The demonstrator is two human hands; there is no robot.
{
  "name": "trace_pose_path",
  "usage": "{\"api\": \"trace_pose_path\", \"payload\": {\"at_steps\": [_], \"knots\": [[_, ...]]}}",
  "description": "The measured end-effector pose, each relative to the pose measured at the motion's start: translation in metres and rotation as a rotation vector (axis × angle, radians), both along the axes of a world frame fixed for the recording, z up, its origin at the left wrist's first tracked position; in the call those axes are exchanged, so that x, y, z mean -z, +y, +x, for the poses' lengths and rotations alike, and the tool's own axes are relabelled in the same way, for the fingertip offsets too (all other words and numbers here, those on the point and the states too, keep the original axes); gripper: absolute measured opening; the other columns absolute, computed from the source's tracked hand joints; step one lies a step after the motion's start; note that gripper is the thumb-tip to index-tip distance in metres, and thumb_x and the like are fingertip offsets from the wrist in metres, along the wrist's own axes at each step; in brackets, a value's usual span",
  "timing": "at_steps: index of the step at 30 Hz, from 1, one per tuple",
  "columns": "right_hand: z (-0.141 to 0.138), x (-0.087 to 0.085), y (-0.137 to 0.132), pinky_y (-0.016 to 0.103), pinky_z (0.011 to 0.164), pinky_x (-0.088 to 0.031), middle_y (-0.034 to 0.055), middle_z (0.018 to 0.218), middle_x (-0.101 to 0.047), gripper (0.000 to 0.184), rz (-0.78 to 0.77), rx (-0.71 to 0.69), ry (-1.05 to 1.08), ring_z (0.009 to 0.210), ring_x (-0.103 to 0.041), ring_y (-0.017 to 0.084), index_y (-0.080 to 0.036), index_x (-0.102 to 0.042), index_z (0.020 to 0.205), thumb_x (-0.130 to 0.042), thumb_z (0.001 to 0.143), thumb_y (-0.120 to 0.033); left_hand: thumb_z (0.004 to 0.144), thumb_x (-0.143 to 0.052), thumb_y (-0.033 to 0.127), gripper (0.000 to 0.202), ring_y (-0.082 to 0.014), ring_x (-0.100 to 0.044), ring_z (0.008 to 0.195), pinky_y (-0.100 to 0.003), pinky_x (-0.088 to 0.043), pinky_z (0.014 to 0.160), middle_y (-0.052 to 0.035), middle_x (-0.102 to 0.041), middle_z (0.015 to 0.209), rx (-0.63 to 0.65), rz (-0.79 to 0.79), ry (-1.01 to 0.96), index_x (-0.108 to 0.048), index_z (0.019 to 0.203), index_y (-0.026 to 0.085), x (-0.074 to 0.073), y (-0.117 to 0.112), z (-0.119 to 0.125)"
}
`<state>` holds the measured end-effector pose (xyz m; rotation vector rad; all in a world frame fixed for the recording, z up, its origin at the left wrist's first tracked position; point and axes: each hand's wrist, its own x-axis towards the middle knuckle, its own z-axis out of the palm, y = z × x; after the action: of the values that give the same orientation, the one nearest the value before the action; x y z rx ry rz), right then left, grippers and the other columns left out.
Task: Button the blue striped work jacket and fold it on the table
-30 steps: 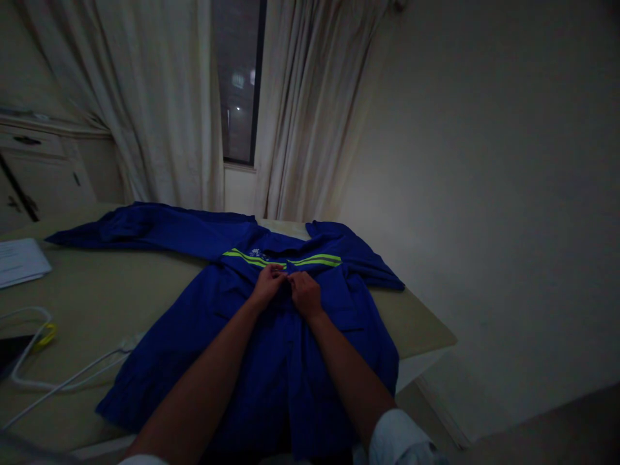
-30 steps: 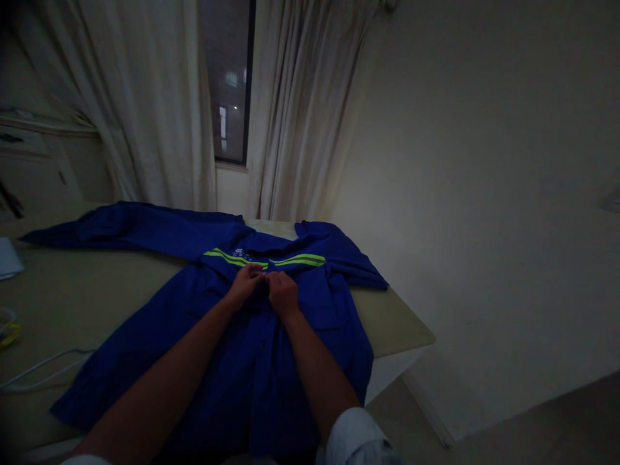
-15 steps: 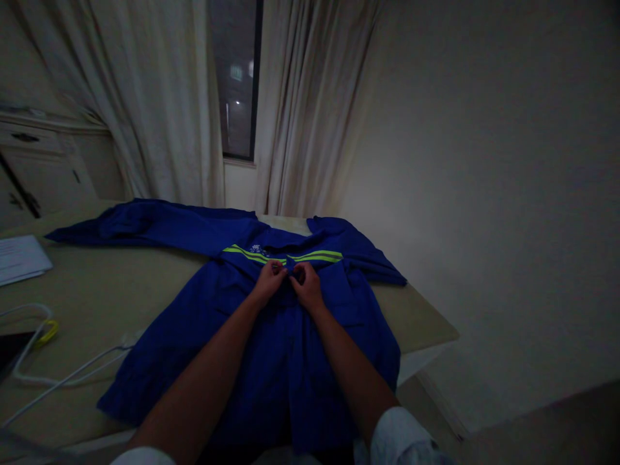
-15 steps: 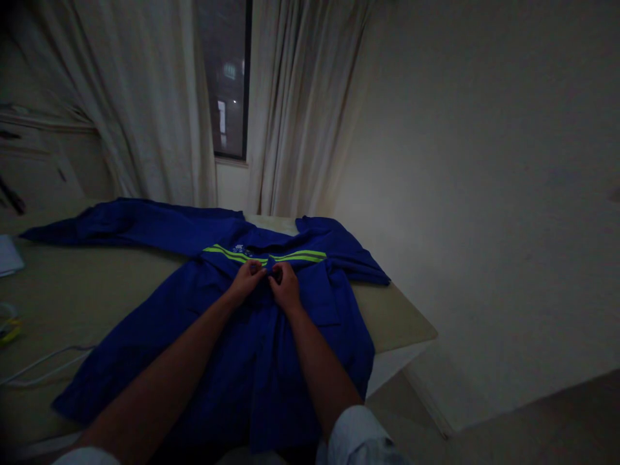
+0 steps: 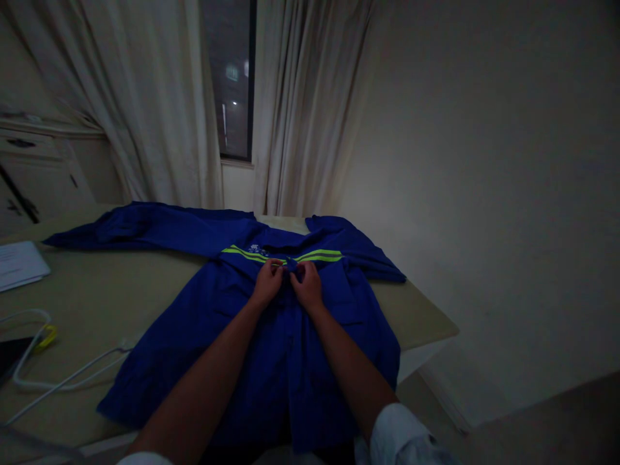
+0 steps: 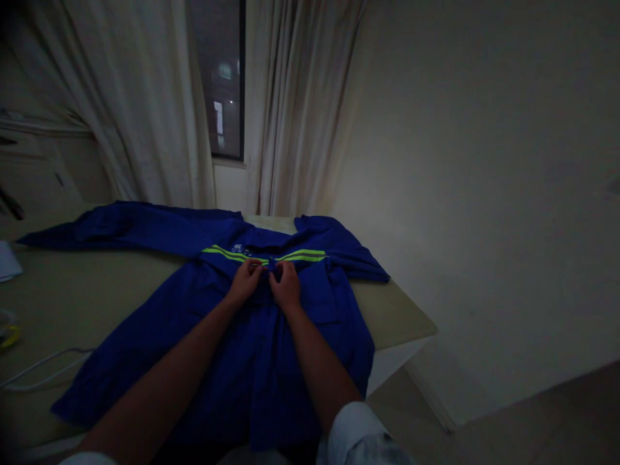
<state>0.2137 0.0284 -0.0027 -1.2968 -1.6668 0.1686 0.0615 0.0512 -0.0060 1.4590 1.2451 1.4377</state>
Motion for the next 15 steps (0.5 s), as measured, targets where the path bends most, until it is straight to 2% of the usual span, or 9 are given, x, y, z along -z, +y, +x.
{"api": "trace_pose_path", "payload": {"at_steps": [3, 5, 6, 8, 11, 13, 15], "knots": [[0.008, 0.006, 0.008, 0.036, 0.086, -0.053, 0.0088, 0.100, -0.067, 0.016, -0.029, 0.125, 0.109, 0.092, -0.064, 0.023, -0.020, -0.060, 0.102, -0.053, 0.089, -0.026, 0.092, -0.052, 0.028, 0.027, -0.0319, -0.070, 0.111, -0.048, -0.048, 0.103, -0.0170, -0.075, 0.115, -0.162, 0.086, 0.331, -0.065, 0.115, 0.019, -0.007, -0.006, -0.012], [0.011, 0.011, 0.011, 0.036, 0.085, -0.053, 0.0094, 0.101, -0.069, 0.018, -0.052, 0.131, 0.151, 0.092, -0.065, 0.023, -0.019, -0.060, 0.104, -0.051, 0.090, -0.023, 0.094, -0.050, 0.033, 0.038, -0.0379, -0.061, 0.128, -0.058, -0.032, 0.117, -0.0219, -0.069, 0.131, -0.264, 0.086, 0.588, -0.065, 0.126, 0.018, -0.007, -0.010, -0.022], [0.011, 0.013, 0.012, 0.035, 0.085, -0.053, 0.0095, 0.102, -0.069, 0.018, -0.061, 0.116, 0.150, 0.092, -0.066, 0.023, -0.019, -0.061, 0.105, -0.052, 0.089, -0.022, 0.095, -0.050, 0.037, 0.043, -0.0409, -0.054, 0.136, -0.064, -0.023, 0.120, -0.0233, -0.065, 0.139, -0.277, 0.059, 0.688, -0.064, 0.131, 0.018, -0.004, -0.011, -0.025], [0.010, 0.017, 0.015, 0.035, 0.085, -0.054, 0.0089, 0.105, -0.071, 0.019, -0.089, 0.072, 0.108, 0.092, -0.068, 0.022, -0.020, -0.063, 0.106, -0.056, 0.088, -0.021, 0.094, -0.050, 0.047, 0.053, -0.0460, -0.040, 0.146, -0.073, -0.010, 0.119, -0.0234, -0.053, 0.153, -0.251, -0.032, 0.816, -0.063, 0.137, 0.019, 0.004, -0.011, -0.029], [0.008, 0.019, 0.022, 0.034, 0.083, -0.054, 0.0073, 0.107, -0.074, 0.018, -0.192, 0.012, -0.007, 0.088, -0.069, 0.021, -0.022, -0.065, 0.109, -0.062, 0.091, -0.025, 0.092, -0.048, 0.057, 0.063, -0.0503, -0.027, 0.152, -0.081, -0.003, 0.114, -0.0223, -0.042, 0.161, -0.220, -0.138, 0.890, -0.060, 0.143, 0.023, 0.017, -0.003, -0.029], [0.011, 0.016, 0.032, 0.035, 0.083, -0.053, 0.0074, 0.108, -0.075, 0.020, -0.246, -0.003, -0.095, 0.089, -0.070, 0.022, -0.023, -0.065, 0.111, -0.064, 0.093, -0.030, 0.091, -0.046, 0.059, 0.066, -0.0517, -0.026, 0.152, -0.084, -0.002, 0.111, -0.0227, -0.040, 0.163, -0.228, -0.155, 0.921, -0.059, 0.145, 0.024, 0.021, 0.005, -0.029], [0.017, 0.014, 0.045, 0.035, 0.086, -0.052, 0.0088, 0.110, -0.075, 0.023, -0.247, 0.000, -0.185, 0.095, -0.070, 0.023, -0.023, -0.066, 0.115, -0.064, 0.095, -0.033, 0.090, -0.048, 0.060, 0.067, -0.0541, -0.030, 0.149, -0.086, -0.003, 0.109, -0.0243, -0.042, 0.161, -0.248, -0.143, 0.971, -0.059, 0.145, 0.023, 0.019, 0.016, -0.029]]}}
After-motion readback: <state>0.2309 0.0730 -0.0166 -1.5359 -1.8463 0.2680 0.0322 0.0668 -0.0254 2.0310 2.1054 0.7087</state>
